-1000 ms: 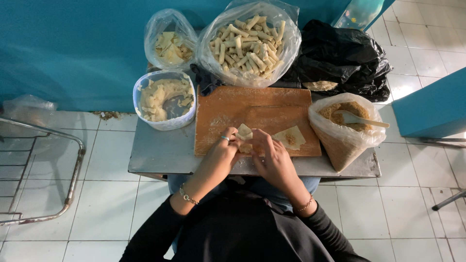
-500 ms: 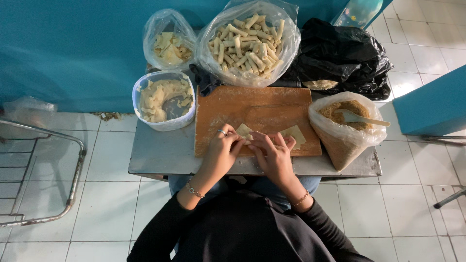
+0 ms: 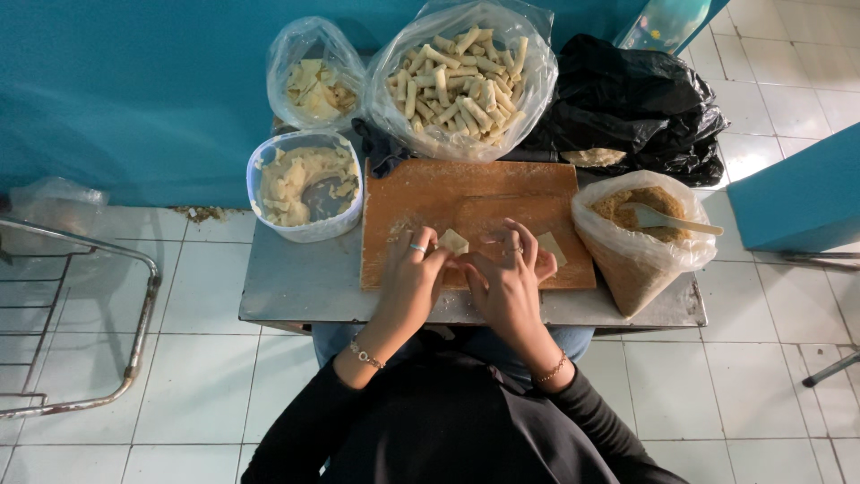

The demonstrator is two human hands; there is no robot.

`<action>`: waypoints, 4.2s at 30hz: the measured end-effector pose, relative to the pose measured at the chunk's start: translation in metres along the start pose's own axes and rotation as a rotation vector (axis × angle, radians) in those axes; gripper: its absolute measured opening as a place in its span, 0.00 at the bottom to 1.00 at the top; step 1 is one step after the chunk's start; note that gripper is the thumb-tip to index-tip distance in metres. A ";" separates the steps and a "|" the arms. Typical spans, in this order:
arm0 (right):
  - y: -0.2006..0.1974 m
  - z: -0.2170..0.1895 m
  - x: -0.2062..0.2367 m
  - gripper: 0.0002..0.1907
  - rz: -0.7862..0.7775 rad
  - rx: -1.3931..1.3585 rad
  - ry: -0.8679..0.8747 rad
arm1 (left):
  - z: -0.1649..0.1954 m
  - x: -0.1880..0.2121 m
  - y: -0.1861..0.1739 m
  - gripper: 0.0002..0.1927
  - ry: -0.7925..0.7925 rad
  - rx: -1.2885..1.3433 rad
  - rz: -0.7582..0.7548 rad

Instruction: The person flattens pieces of dough on a wooden board, spoons brown sugar filling from a bag onto the dough, and folds the dough over the filling into triangular pastries, setting finished pieces on the board. They also use a knife to cut a flattened dough round into smaller pieces before filling and folding them.

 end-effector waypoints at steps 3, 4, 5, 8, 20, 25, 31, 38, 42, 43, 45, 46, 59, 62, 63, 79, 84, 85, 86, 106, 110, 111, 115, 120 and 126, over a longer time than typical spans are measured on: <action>-0.004 0.000 0.007 0.12 0.025 0.026 -0.031 | 0.001 0.003 -0.007 0.08 0.055 -0.028 -0.009; -0.004 0.002 0.009 0.13 0.005 0.015 -0.025 | 0.000 0.005 -0.009 0.07 0.058 -0.026 -0.012; -0.004 0.004 0.010 0.14 -0.016 0.004 -0.018 | 0.000 0.006 -0.010 0.06 0.061 -0.023 -0.017; -0.006 0.003 0.010 0.16 0.040 -0.090 -0.033 | 0.000 0.007 -0.010 0.07 0.067 -0.034 0.000; 0.000 -0.008 -0.012 0.09 -0.035 -0.134 -0.142 | -0.006 0.006 -0.006 0.04 -0.130 -0.060 0.054; 0.005 -0.006 -0.019 0.07 -0.093 -0.173 -0.093 | 0.005 0.012 -0.010 0.07 -0.063 -0.162 0.111; 0.003 -0.011 -0.022 0.07 -0.068 -0.109 -0.099 | 0.005 0.021 0.008 0.10 -0.034 -0.328 0.027; -0.003 -0.010 -0.013 0.11 0.074 -0.047 -0.097 | -0.007 0.015 0.015 0.08 -0.044 -0.280 -0.001; 0.002 -0.008 -0.011 0.11 0.063 -0.029 -0.073 | -0.013 0.011 0.016 0.07 -0.114 -0.204 -0.024; 0.003 -0.008 -0.011 0.10 0.062 -0.023 -0.076 | -0.015 0.011 0.017 0.07 -0.139 -0.186 -0.038; 0.005 -0.008 -0.010 0.10 0.055 0.000 -0.075 | -0.015 0.013 0.015 0.06 -0.169 -0.177 -0.025; 0.007 -0.008 -0.010 0.10 0.056 0.018 -0.073 | -0.014 0.014 0.013 0.05 -0.169 -0.187 0.004; 0.014 -0.003 -0.004 0.09 0.160 0.115 -0.083 | 0.004 0.030 0.035 0.25 -0.021 -0.512 -0.034; 0.018 -0.001 -0.004 0.10 0.124 0.133 -0.047 | 0.003 0.029 0.039 0.25 -0.033 -0.499 -0.079; 0.018 -0.001 -0.005 0.10 0.121 0.106 -0.049 | 0.002 0.028 0.039 0.26 -0.045 -0.490 -0.084; 0.017 -0.005 -0.010 0.17 0.100 0.139 -0.033 | -0.003 0.019 0.037 0.28 -0.087 -0.534 -0.128; 0.030 0.001 -0.009 0.24 0.031 0.051 -0.002 | -0.008 0.012 0.038 0.27 -0.129 -0.538 -0.156; 0.032 0.002 -0.010 0.24 0.007 0.019 0.005 | -0.010 0.010 0.038 0.26 -0.136 -0.513 -0.166; 0.034 0.004 -0.012 0.24 -0.014 -0.012 0.013 | -0.012 0.009 0.039 0.26 -0.141 -0.487 -0.175; 0.029 -0.002 -0.027 0.18 -0.025 0.123 -0.026 | -0.010 0.009 0.028 0.21 -0.152 -0.395 -0.034; 0.030 0.000 -0.045 0.10 -0.015 0.204 -0.030 | -0.012 0.016 0.009 0.18 -0.134 -0.253 0.211; 0.029 -0.003 -0.050 0.10 -0.027 0.203 -0.087 | -0.011 0.019 0.008 0.19 -0.131 -0.258 0.240; 0.017 -0.001 -0.086 0.10 -0.069 0.160 -0.184 | -0.012 0.022 0.006 0.18 -0.141 -0.179 0.310; -0.002 0.002 -0.154 0.09 0.154 0.170 -0.143 | -0.006 0.018 0.006 0.12 -0.140 -0.176 0.301; -0.010 -0.009 -0.144 0.17 0.227 0.240 -0.248 | 0.000 0.005 0.008 0.10 -0.138 -0.179 0.184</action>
Point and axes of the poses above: each hand's wrist, its own x-axis away from the middle knuckle, its own y-axis out of the palm, z = x × y, the point moved 7 cm from there along -x, towards the middle knuckle, and after that the axes turned 11 degrees about y, right-handed, at the moved point
